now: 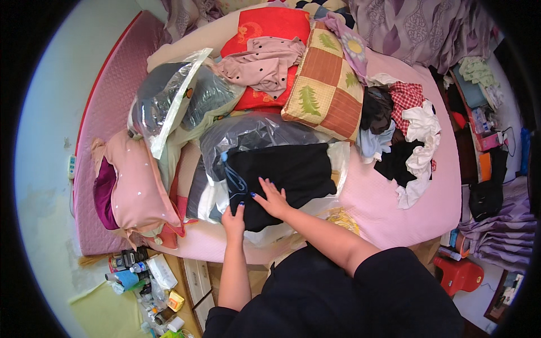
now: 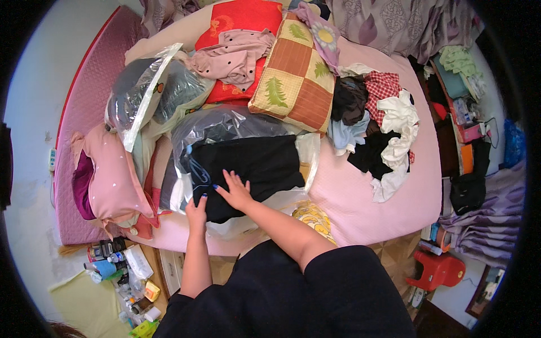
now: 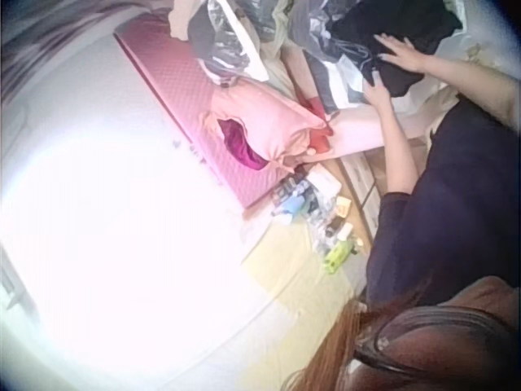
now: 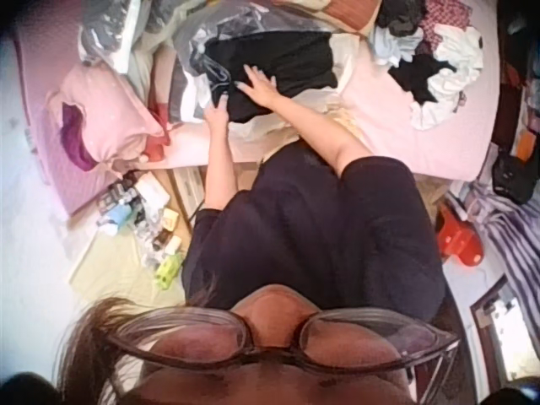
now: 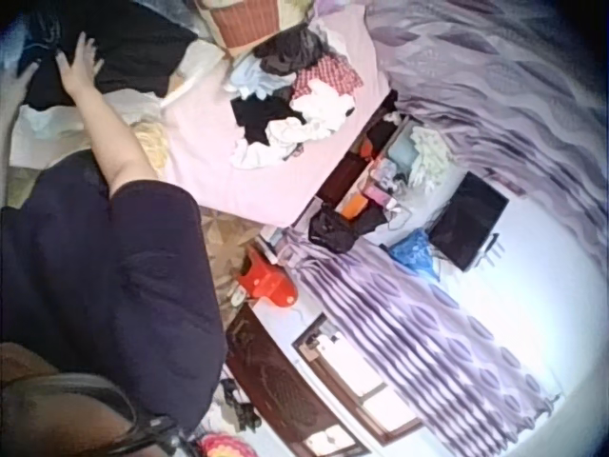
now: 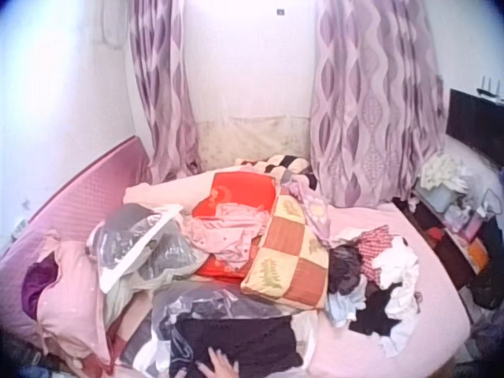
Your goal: The person folds black and checkered garments by hand on a pink surface and places the folded black item into a clear plastic bag.
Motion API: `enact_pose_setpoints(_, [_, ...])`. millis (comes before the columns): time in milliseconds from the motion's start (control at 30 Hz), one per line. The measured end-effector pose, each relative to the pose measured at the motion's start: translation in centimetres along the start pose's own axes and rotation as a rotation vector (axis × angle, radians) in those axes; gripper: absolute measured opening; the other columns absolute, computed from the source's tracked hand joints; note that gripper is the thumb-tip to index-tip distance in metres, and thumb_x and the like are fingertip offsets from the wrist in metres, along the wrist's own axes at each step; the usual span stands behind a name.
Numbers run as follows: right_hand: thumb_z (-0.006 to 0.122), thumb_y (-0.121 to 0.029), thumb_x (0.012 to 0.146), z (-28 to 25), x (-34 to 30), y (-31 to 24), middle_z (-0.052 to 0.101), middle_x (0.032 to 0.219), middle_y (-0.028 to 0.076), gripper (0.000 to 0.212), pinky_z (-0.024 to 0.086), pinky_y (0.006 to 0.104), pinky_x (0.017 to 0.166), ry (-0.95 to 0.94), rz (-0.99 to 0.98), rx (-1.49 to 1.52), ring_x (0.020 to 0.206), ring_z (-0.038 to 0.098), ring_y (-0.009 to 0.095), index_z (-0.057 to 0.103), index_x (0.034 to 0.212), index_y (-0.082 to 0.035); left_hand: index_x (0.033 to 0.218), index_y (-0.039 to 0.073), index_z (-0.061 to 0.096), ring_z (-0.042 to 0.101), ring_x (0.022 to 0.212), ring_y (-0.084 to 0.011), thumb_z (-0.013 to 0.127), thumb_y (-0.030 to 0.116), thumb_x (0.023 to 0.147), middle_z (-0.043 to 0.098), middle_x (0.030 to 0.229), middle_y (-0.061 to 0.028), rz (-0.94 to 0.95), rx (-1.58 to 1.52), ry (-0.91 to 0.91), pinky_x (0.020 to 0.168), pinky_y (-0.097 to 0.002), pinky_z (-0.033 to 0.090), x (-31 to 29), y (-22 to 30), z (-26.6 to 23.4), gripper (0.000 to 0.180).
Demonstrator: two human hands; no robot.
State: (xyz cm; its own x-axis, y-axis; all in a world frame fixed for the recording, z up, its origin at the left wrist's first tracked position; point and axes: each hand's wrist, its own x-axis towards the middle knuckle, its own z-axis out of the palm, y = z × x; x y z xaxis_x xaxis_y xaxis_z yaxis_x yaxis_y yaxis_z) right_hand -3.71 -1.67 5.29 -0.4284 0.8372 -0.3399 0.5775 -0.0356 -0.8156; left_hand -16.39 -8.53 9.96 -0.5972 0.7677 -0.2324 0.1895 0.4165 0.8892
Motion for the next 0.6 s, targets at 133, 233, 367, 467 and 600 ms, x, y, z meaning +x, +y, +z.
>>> enact_pose_setpoints(133, [0.041,-0.052,0.081,2.2,0.9,-5.1,0.028,0.135,0.013,0.069,0.007,0.0563,0.096,-0.254,0.037,0.278,0.125,0.023,0.029,0.015,0.135,-0.018,0.095,-0.004,0.056,0.055,0.076,-0.0126,0.055,0.003,0.075,0.06,0.085,-0.0071,0.051,-0.158,-0.031,0.07,-0.0244,0.044,-1.1,2.8,-5.6,0.021])
enact_pose_setpoints(233, [0.036,-0.046,0.086,3.9,1.6,-7.0,0.044,0.12,0.01,0.056,0.023,0.0349,0.095,-0.353,0.0,0.577,0.112,0.038,0.02,0.032,0.126,-0.008,0.102,-0.004,0.052,0.056,0.081,-0.0146,0.055,0.003,0.071,0.059,0.09,-0.009,0.149,-0.091,-0.078,0.073,-0.0251,0.044,-1.7,3.4,-7.2,0.031])
enact_pose_setpoints(367, [0.04,-0.047,0.084,1.2,1.8,-9.6,0.054,0.093,0.001,0.045,0.036,0.0274,0.078,-0.669,0.117,0.811,0.084,0.047,0.011,0.052,0.104,-0.009,0.111,-0.002,0.045,0.059,0.076,-0.0201,0.059,0.008,0.065,0.06,0.084,-0.013,0.269,0.116,-0.117,0.069,-0.0298,0.045,-2.7,2.4,-6.1,0.048])
enact_pose_setpoints(467, [0.056,-0.046,0.073,-2.3,1.6,-9.6,0.057,0.084,-0.001,0.042,0.039,0.0294,0.071,-0.584,0.285,0.514,0.079,0.052,0.015,0.057,0.096,-0.011,0.117,0.0,0.039,0.058,0.065,-0.0265,0.06,0.018,0.062,0.058,0.073,-0.0165,0.226,0.215,-0.19,0.059,-0.033,0.045,-3.8,3.0,-2.6,0.062])
enact_pose_setpoints(600, [0.063,-0.021,0.068,-3.2,3.1,-3.7,0.058,0.072,0.007,0.029,0.043,0.0303,0.064,-0.164,-0.008,0.082,0.066,0.055,0.019,0.058,0.09,-0.002,0.13,0.002,0.021,0.052,0.061,-0.0221,0.063,0.022,0.063,0.053,0.072,-0.0117,0.352,0.337,-0.334,0.061,-0.0301,0.045,-4.7,4.5,2.6,0.082])
